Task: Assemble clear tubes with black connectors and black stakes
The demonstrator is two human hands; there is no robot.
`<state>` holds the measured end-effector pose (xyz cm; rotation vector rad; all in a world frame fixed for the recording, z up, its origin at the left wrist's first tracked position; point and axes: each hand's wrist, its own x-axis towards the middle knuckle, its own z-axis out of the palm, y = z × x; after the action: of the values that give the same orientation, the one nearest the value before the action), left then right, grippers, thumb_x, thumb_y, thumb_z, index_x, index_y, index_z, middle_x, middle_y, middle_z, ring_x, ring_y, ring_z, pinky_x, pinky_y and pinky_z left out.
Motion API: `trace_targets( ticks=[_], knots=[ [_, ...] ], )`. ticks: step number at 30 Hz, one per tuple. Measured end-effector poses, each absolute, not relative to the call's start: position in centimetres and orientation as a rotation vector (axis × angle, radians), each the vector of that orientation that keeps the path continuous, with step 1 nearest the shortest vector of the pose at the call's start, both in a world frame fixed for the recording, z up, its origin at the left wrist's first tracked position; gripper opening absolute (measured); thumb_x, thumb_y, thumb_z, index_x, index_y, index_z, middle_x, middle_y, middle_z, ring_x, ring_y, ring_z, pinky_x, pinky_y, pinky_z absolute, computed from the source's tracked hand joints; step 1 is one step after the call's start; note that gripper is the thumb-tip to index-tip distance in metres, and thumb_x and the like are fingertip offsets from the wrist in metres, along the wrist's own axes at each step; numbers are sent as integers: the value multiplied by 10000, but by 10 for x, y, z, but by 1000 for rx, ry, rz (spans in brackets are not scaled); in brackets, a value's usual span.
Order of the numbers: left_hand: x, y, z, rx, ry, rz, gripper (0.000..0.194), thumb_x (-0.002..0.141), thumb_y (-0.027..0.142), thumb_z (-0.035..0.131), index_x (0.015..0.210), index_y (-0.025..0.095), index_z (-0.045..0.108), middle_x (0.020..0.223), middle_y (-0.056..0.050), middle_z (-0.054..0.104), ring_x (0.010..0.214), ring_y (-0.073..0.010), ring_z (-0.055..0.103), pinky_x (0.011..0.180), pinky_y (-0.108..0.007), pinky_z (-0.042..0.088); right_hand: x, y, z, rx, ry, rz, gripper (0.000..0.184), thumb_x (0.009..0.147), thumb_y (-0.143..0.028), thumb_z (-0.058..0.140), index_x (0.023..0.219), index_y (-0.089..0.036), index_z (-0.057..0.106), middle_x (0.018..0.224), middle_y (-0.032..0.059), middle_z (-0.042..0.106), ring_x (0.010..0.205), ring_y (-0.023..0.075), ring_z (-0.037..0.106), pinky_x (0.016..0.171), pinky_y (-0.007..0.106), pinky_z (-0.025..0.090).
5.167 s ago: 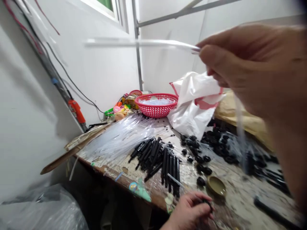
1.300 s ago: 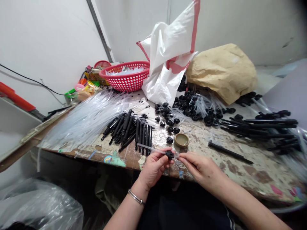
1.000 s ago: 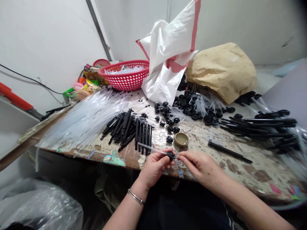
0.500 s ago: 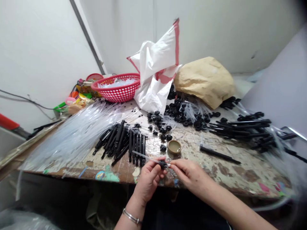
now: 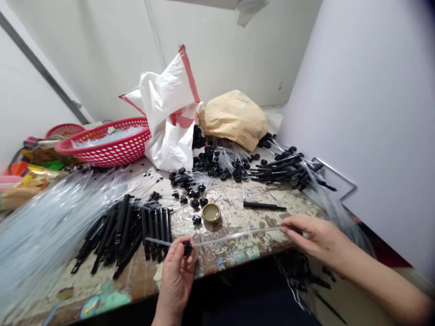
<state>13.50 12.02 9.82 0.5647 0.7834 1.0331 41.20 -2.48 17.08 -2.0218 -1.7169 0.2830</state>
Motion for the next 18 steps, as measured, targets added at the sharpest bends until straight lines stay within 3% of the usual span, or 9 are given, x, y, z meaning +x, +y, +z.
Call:
trace_targets(
  ticks=[6, 12, 15, 18],
  knots=[
    [137, 123, 99, 579, 794, 1022, 309, 622, 338, 774, 852, 159, 671, 774, -11, 643, 510, -24, 470, 502, -116, 438, 378, -61, 209, -1954, -1666, 639, 207, 884, -331, 444, 828, -242, 622, 782, 3, 639, 708, 131, 602, 641, 221, 465],
    [136, 122, 100, 559, 785, 1051, 284, 642, 338, 757, 851, 164, 674, 787, -7, 631, 521, -27, 470, 483, -116, 430, 345, -62, 175, -1976, -1546, 1079, 229, 853, -311, 462, 787, -201, 652, 736, 4, 652, 579, 102, 585, 560, 187, 448],
    [135, 122, 99, 557, 795, 1053, 300, 638, 345, 761, 865, 167, 674, 795, -8, 633, 525, -26, 475, 489, -113, 434, 345, -56, 160, -1938, -1587, 1088, 226, 844, -337, 485, 814, -196, 660, 759, 14, 657, 671, 130, 601, 613, 205, 458],
    [135, 121, 99, 556, 822, 1041, 329, 610, 341, 783, 865, 164, 674, 778, -7, 634, 521, -24, 477, 497, -110, 435, 367, -32, 151, -1899, -1624, 808, 286, 888, -378, 414, 962, -200, 625, 904, 53, 642, 829, 169, 589, 747, 278, 466]
  ],
)
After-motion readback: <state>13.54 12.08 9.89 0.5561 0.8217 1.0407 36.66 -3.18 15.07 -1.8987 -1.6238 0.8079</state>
